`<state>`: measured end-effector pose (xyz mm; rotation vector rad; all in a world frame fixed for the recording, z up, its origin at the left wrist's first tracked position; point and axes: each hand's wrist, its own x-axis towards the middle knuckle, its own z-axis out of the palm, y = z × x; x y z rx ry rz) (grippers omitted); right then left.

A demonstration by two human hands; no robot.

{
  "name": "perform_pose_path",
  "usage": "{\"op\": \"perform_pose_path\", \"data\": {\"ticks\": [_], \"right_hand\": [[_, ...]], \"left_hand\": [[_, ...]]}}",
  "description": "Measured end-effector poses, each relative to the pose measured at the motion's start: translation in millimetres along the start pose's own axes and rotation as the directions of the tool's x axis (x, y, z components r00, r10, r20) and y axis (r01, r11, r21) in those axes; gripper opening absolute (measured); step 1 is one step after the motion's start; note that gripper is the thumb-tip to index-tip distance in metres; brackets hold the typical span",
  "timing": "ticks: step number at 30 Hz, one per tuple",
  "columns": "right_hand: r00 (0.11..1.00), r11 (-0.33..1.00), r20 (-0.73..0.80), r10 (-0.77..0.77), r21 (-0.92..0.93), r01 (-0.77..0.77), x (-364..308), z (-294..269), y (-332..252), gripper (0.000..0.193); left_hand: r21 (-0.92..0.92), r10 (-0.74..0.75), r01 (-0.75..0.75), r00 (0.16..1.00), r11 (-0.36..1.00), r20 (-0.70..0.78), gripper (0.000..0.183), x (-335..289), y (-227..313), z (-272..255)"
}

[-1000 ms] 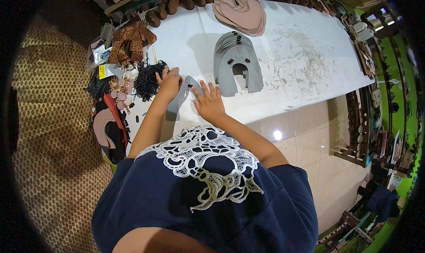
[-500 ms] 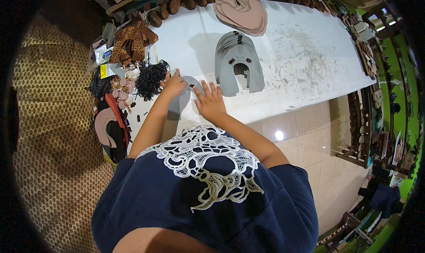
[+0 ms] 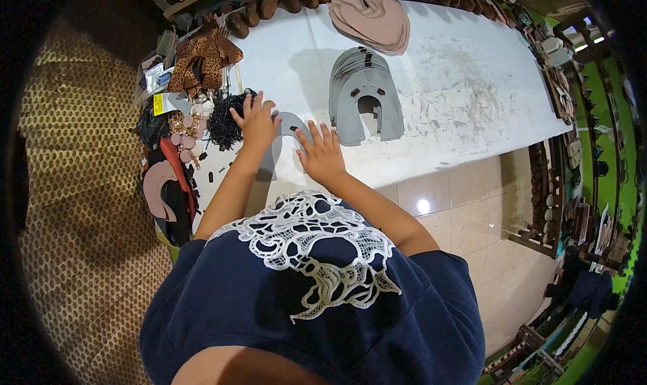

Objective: Sort and arrange various shoe upper parts and linings on a workbench.

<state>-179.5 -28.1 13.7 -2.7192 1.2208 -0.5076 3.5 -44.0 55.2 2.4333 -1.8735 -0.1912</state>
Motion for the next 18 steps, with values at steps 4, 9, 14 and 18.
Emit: {"op": "perform_pose_path", "data": {"ticks": [4,9,14,18], "right_hand": [[0.999,1.0,0.03,0.017,0.019,-0.017,0,0,0,0.049],[0.999,0.995,0.039,0.021,0.092,-0.025,2,-3,1,0.05],[1.0,1.0,0.015,-0.014,0.028,0.013,3,-6,-3,0.047],[0.998,0.999,0.033,-0.047,-0.023,0.048,8,-8,-12,0.044]], "left_hand": [[0.016,0.137,-0.139,0.94,0.99,-0.313,0.033,-19,-11,12],[0.016,0.29,-0.293,0.934,0.956,-0.21,0.049,-55,-12,28],[-0.028,0.187,-0.191,0.978,0.981,-0.09,0.067,-75,-13,44],[-0.094,0.171,-0.173,0.985,0.98,-0.028,0.071,-83,-15,41]]}}
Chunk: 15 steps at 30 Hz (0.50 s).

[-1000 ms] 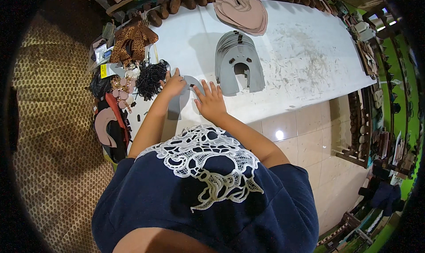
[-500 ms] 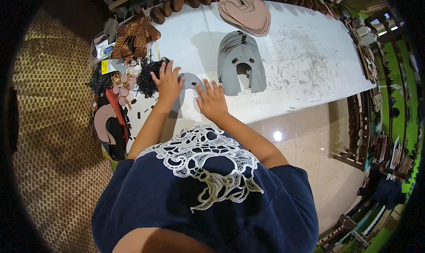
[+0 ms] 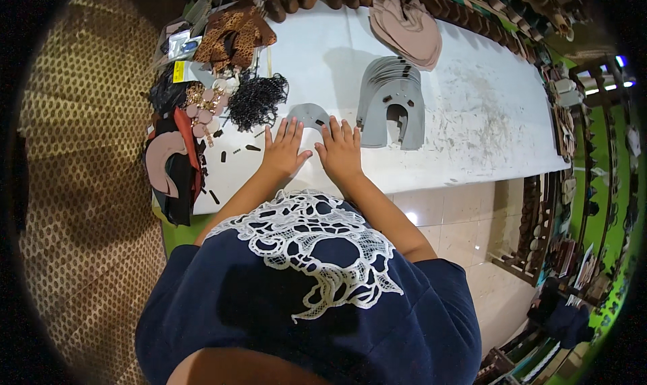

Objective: Sort and arrange various shoe upper parts and linings on a workbench.

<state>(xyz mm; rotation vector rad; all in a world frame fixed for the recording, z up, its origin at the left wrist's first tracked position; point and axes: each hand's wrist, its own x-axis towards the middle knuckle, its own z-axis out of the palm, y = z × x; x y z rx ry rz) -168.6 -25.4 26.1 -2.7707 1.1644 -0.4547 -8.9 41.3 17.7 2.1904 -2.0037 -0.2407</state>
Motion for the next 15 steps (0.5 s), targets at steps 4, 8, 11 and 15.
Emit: {"op": "perform_pose_path", "data": {"ticks": [4,8,11,15], "right_hand": [[1.0,0.999,0.015,0.013,0.041,-0.013,10,-14,-22,0.032],[0.995,0.988,-0.016,-0.101,0.113,0.102,20,-3,-43,0.022],[0.988,0.975,0.009,-0.156,0.161,0.152,26,4,-61,0.023],[0.98,0.959,0.066,-0.19,0.226,0.171,34,15,-83,0.025]], "left_hand": [[-0.009,0.012,-0.013,1.0,1.0,-0.017,0.063,-18,-4,-14],[-0.086,-0.016,0.005,0.991,0.996,-0.134,0.032,-30,-27,-38],[-0.108,-0.209,0.191,0.96,0.976,-0.189,0.022,-43,-50,-46],[-0.079,-0.189,0.174,0.942,0.982,-0.278,0.015,-55,-77,-44]]}}
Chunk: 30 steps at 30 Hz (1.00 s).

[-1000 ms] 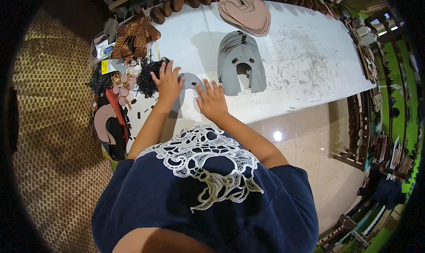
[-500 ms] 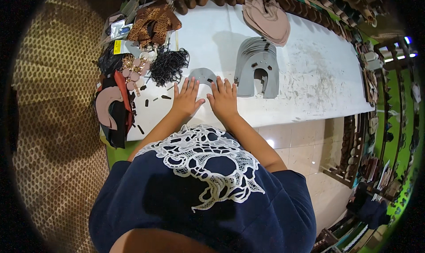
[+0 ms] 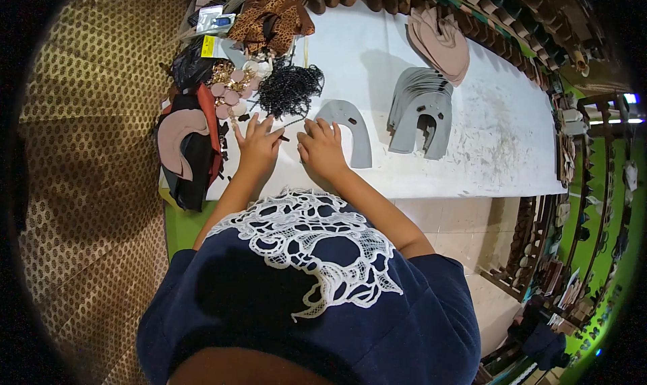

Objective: Sort and arrange various shoe upper parts and linings on a workbench.

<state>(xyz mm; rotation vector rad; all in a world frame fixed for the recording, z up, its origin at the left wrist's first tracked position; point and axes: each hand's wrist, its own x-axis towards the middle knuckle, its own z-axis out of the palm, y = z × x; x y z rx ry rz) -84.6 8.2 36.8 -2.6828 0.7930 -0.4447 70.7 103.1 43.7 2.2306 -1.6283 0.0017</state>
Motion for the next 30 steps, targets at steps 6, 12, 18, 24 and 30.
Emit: {"op": "perform_pose_path", "data": {"ticks": [6,12,18,24,30], "right_hand": [[0.997,0.994,-0.021,0.069,0.089,-0.067,13,8,-23,0.022],[0.98,0.962,-0.103,0.168,0.236,-0.14,16,14,-22,0.009],[0.967,0.971,-0.144,0.211,0.142,-0.191,6,0,-16,0.012],[0.907,0.923,-0.219,0.359,0.225,-0.311,-8,-8,14,0.012],[0.878,0.911,-0.258,0.403,0.205,-0.358,-3,-24,59,0.018]], "left_hand": [[-0.107,0.023,-0.019,0.999,0.994,0.033,0.006,6,-9,-9],[-0.217,0.063,-0.037,0.991,0.975,0.116,0.007,15,-12,-12],[-0.295,0.205,-0.165,0.973,0.941,0.109,0.008,26,-8,1],[-0.327,0.274,-0.219,0.953,0.919,0.133,0.008,47,21,21],[-0.256,0.126,-0.103,0.989,0.961,0.076,0.009,70,50,46]]}}
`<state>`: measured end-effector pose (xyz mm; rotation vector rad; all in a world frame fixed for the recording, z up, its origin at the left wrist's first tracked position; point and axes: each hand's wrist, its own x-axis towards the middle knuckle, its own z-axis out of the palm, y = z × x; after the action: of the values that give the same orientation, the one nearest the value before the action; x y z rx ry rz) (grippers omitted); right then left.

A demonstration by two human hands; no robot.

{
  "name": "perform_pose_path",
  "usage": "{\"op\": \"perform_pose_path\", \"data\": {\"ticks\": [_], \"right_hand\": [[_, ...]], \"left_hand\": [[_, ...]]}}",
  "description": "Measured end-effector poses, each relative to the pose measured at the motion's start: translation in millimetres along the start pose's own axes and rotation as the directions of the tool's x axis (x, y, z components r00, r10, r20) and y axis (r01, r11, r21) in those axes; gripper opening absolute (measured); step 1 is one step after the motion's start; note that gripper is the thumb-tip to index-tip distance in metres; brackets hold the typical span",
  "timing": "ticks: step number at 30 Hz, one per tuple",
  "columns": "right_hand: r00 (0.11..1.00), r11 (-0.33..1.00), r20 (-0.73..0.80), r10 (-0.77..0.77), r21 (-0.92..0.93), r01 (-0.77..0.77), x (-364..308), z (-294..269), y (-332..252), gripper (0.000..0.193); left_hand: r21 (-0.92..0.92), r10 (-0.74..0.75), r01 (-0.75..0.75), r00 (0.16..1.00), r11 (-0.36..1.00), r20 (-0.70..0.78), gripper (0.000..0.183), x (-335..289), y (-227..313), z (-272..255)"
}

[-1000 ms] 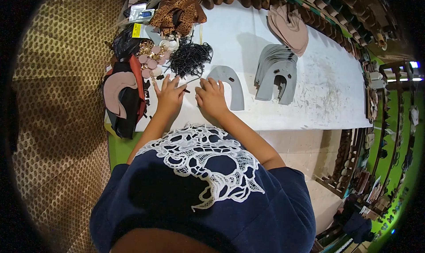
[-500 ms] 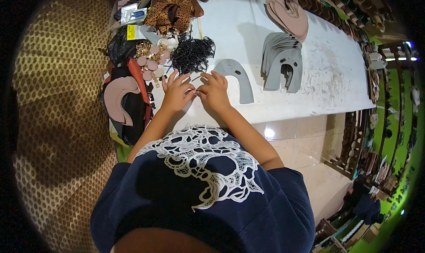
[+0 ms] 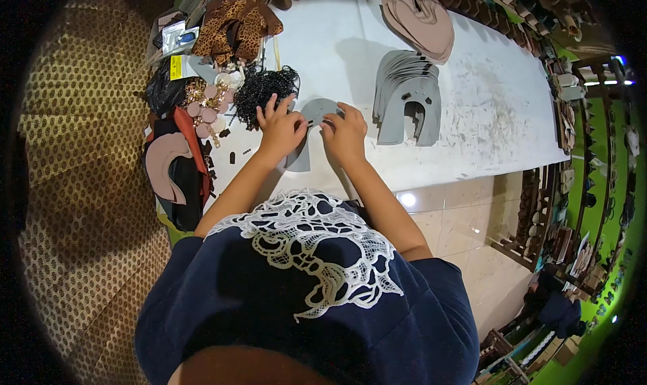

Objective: Sort and arrange various shoe upper parts and linings on a workbench.

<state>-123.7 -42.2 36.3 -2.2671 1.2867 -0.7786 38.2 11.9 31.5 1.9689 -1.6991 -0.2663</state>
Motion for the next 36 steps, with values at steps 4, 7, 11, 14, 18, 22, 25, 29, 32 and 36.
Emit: {"op": "perform_pose_path", "data": {"ticks": [4,7,11,14,18,22,25,29,32,36], "right_hand": [[0.999,1.0,0.049,-0.007,-0.012,0.007,12,-4,20,0.021],[0.996,1.0,0.081,-0.03,-0.002,0.03,17,-6,27,0.023],[0.988,1.0,0.152,-0.01,-0.027,0.014,25,-7,28,0.032],[0.989,0.997,0.147,-0.014,-0.076,0.025,31,2,32,0.039],[0.986,0.994,0.164,-0.039,-0.094,0.055,36,4,37,0.042],[0.982,0.997,0.182,-0.041,-0.062,0.053,41,3,39,0.04],[0.982,0.998,0.185,-0.043,-0.046,0.053,43,4,40,0.038],[0.981,0.996,0.178,-0.071,-0.037,0.079,45,6,42,0.034],[0.967,0.999,0.249,-0.044,0.01,0.043,51,2,39,0.028],[0.934,0.99,0.334,-0.13,-0.015,0.143,64,2,43,0.024]], "left_hand": [[0.084,-0.087,0.086,0.996,0.993,0.006,0.009,11,7,7],[0.126,-0.13,0.129,0.991,0.984,0.003,0.008,14,14,4],[0.117,-0.191,0.188,0.981,0.975,0.02,0.007,18,16,2],[0.147,-0.253,0.24,0.964,0.96,0.082,0.007,22,19,-2],[0.202,-0.303,0.271,0.942,0.941,0.144,0.009,25,20,-2],[0.206,-0.335,0.296,0.923,0.933,0.192,0.01,27,21,-4],[0.292,-0.332,0.27,0.924,0.918,0.189,0.008,32,26,-6],[0.304,-0.347,0.298,0.93,0.905,0.122,0.007,33,33,-6],[0.229,-0.202,0.186,0.978,0.956,0.047,0.006,25,30,-7],[0.256,0.013,-0.006,1.0,0.967,-0.027,0.008,8,24,4]]}}
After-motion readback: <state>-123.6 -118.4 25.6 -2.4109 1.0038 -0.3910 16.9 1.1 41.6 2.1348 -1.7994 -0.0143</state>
